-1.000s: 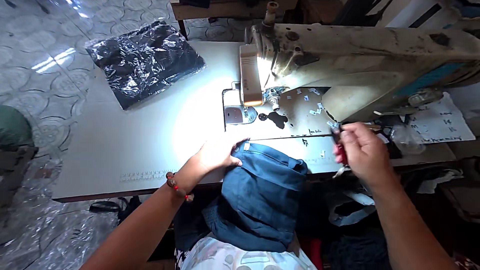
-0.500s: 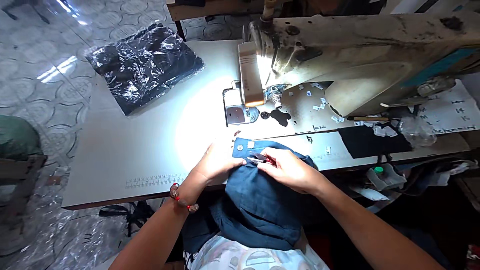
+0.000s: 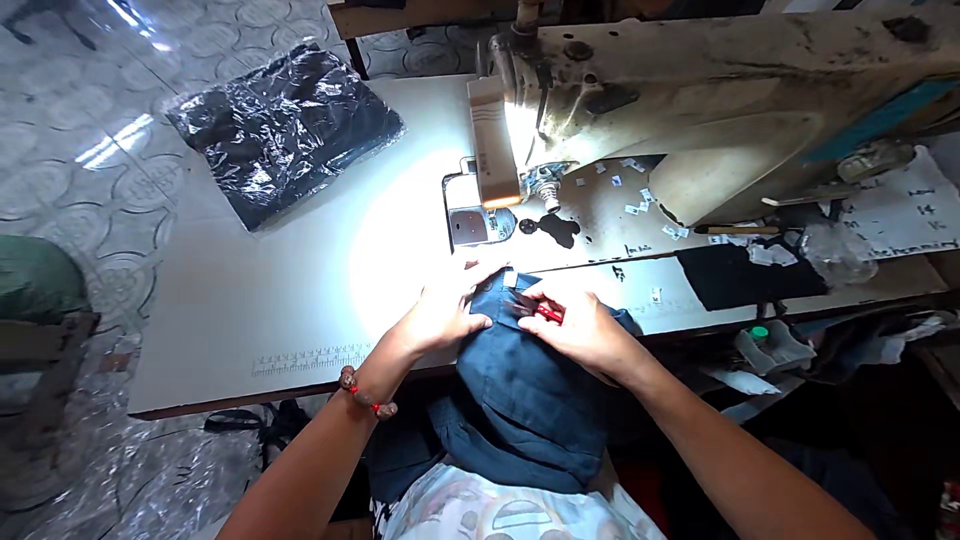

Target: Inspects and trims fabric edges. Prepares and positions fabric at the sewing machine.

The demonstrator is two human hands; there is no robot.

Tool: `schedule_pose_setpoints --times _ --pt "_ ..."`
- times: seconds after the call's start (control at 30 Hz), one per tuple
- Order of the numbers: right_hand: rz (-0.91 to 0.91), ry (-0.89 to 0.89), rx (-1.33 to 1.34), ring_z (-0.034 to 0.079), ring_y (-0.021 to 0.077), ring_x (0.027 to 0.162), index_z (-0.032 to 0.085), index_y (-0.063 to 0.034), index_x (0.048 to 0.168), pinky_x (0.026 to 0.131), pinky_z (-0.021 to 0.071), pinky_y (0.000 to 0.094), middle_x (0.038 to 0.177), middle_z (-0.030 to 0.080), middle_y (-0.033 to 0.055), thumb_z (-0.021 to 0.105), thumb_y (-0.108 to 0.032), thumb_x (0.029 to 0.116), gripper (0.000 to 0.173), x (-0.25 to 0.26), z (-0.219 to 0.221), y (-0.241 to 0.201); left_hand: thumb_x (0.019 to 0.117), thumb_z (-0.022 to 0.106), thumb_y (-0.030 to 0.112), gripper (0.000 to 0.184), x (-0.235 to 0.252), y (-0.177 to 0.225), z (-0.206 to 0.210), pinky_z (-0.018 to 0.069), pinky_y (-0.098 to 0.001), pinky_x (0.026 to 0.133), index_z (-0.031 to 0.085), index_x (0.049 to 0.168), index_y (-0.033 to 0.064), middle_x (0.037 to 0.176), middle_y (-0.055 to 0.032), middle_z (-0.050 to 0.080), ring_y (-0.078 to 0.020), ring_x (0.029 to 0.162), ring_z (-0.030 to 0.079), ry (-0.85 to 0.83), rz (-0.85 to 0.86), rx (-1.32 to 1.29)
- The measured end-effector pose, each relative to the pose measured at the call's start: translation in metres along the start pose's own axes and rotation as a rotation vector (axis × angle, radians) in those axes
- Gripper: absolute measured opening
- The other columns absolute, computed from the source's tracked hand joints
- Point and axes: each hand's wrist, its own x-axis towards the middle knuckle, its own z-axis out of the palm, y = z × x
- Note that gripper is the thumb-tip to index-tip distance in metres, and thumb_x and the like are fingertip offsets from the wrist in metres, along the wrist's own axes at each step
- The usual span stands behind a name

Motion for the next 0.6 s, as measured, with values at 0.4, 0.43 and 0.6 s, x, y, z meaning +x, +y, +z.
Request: schedule_pose_setpoints --times 0.4,0.43,0.6 --pt "-0.080 0.073 -0.089 0.064 0.0097 0.071 0.074 -0.0061 0.096 0.065 0.0543 0.0286 0.082 0.069 0.0044 0.076 -0.012 0.0881 0.010 0.009 -0.001 -0.010 0.0762 0.086 0.015 0.078 -0.001 -0.004 0.004 0.0507 -0.0460 0.097 0.056 0.148 0.0190 0.141 -0.0125 0.055 -0.0254 0.122 0.057 0.041 0.057 0.036" --pt "-0.077 0.066 -0.090 0.064 0.0094 0.073 0.074 -0.0066 0.096 0.067 0.0547 0.0285 0.083 0.069 0.0039 0.076 -0.013 0.0885 0.010 0.008 -0.002 -0.009 0.0761 0.086 0.015 0.078 -0.001 -0.004 0.004 0.0503 -0.0457 0.098 0.056 0.148 0.0191 0.141 -0.0120 0.055 -0.0252 0.122 0.056 0.040 0.053 0.036" --pt "-0.040 0.051 -0.110 0.063 0.0108 0.070 0.073 -0.0060 0.095 0.065 0.0533 0.0298 0.080 0.068 0.0045 0.076 -0.012 0.0897 0.008 0.007 -0.005 -0.014 0.0776 0.085 0.016 0.076 -0.001 -0.004 0.004 0.0487 -0.0474 0.102 0.056 0.148 0.0191 0.143 -0.0127 0.054 -0.0266 0.128 0.055 0.013 0.034 0.028"
